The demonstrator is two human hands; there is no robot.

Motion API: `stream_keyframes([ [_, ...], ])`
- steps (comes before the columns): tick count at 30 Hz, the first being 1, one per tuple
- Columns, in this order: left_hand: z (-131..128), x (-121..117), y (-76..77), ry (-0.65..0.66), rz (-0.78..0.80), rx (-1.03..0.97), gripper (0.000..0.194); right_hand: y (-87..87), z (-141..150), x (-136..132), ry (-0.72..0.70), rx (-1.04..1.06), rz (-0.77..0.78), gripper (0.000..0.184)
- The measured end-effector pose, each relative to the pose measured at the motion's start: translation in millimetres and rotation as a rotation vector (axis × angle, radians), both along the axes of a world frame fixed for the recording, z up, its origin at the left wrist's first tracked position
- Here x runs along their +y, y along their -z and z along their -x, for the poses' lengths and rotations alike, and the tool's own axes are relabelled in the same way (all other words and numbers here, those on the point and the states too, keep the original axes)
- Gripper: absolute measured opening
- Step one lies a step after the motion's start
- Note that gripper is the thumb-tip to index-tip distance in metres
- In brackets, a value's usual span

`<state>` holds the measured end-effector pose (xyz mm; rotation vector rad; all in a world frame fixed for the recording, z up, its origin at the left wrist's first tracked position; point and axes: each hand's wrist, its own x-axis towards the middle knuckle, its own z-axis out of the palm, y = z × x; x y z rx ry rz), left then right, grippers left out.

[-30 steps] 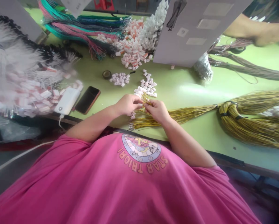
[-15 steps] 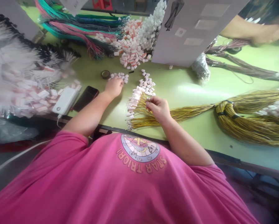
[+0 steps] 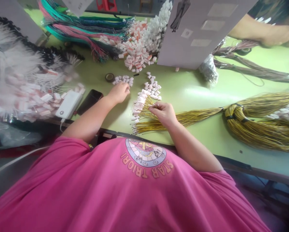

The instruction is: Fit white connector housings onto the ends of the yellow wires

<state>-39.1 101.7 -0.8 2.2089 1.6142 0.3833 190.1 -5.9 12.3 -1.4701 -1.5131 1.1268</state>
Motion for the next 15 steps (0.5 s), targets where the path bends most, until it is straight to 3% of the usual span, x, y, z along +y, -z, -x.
stream_keyframes([
  [4,-21,-43,-21.5,0.061,0.18,-0.511,0.022,-0.1,0,0,0.028,0.019,0.009,0.025],
  [7,-35,-66,-23.4,0.074,0.346,-0.771,0.021,-0.5,1,-1,0.022,-0.039,-0.074,0.021],
  [10,-42,-74,-19.9,0.052,0.484,-0.896,0.022,-0.5,2,-3,0.022,-0.123,-0.143,0.023],
  [15,-44,-73,-17.3,0.002,0.539,-0.927,0.024,-3.3,2,-4,-0.006,-0.176,-0.124,0.024],
])
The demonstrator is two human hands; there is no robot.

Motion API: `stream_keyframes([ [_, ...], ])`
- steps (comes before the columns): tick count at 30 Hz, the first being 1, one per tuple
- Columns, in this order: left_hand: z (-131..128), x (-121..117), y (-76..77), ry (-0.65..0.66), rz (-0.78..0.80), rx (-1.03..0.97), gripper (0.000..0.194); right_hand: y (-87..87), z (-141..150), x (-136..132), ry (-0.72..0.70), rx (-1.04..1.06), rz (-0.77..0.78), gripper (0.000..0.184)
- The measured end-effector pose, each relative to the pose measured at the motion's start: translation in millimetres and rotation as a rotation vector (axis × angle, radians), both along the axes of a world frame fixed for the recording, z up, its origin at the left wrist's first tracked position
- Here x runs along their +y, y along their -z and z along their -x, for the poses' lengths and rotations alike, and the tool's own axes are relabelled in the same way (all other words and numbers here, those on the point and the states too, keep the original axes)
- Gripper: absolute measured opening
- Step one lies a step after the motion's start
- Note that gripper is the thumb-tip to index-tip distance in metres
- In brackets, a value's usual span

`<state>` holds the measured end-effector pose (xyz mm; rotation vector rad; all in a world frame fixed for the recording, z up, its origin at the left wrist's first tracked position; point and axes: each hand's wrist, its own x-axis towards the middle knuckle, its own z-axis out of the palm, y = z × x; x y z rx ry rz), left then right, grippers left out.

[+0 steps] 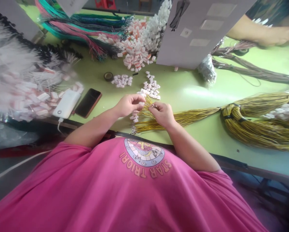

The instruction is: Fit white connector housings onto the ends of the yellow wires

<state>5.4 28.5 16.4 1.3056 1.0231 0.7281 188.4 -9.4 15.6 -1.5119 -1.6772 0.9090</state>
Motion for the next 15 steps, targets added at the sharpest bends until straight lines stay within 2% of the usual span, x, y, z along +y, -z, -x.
stream_keyframes([
  [9,-0.5,0.0,0.3,-0.001,-0.01,0.051,0.024,-0.4,-3.3,5.0,-0.073,-0.005,0.105,0.021],
  [15,2.5,1.1,0.9,0.082,-0.206,0.169,0.024,-3.2,-3.9,6.2,-0.101,0.04,0.165,0.022],
])
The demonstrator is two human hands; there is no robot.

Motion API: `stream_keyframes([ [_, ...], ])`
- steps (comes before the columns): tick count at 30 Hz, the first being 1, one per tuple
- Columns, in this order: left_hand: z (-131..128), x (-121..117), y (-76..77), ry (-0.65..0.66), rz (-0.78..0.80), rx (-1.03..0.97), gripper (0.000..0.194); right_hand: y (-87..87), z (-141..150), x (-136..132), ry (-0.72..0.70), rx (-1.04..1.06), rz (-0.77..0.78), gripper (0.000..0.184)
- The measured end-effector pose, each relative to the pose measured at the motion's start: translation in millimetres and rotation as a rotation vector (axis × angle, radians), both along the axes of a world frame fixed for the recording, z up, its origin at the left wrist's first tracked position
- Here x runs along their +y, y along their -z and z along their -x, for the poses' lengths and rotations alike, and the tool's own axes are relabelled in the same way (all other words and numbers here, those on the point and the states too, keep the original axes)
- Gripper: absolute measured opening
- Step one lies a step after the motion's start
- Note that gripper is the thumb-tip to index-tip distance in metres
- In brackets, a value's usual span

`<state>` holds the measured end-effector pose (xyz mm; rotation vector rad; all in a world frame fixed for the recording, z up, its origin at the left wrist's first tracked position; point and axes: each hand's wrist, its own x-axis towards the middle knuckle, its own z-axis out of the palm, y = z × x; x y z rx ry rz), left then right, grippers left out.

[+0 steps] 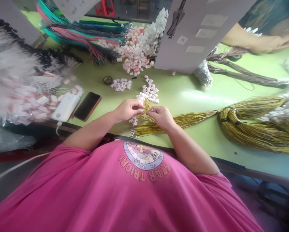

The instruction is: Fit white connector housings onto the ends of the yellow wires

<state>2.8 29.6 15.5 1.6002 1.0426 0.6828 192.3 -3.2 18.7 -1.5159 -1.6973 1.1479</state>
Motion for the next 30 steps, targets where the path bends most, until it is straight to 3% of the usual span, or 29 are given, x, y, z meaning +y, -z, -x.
stream_keyframes([
  [9,-11,-8,3.5,0.053,0.039,0.008,0.023,7.7,5,-2,-0.045,-0.101,-0.051,0.024],
  [13,-5,-2,-6.1,0.084,-0.023,0.097,0.021,12.7,3,0,-0.05,-0.094,-0.086,0.027],
  [16,14,25,-11.4,0.136,-0.144,0.224,0.026,15.4,0,2,-0.019,-0.042,-0.243,0.027],
  [18,29,54,-6.6,0.129,-0.31,0.331,0.039,16.6,-2,4,0.031,0.006,-0.377,0.025],
  [21,46,100,12.4,-0.136,-0.549,0.505,0.05,18.0,-3,6,0.107,0.058,-0.417,0.022],
  [25,49,143,39.5,-0.065,-0.556,0.728,0.063,18.9,-2,5,0.129,0.093,-0.338,0.023],
  [30,42,160,53.4,0.03,-0.496,0.882,0.06,16.7,-3,4,0.169,0.148,-0.251,0.024],
])
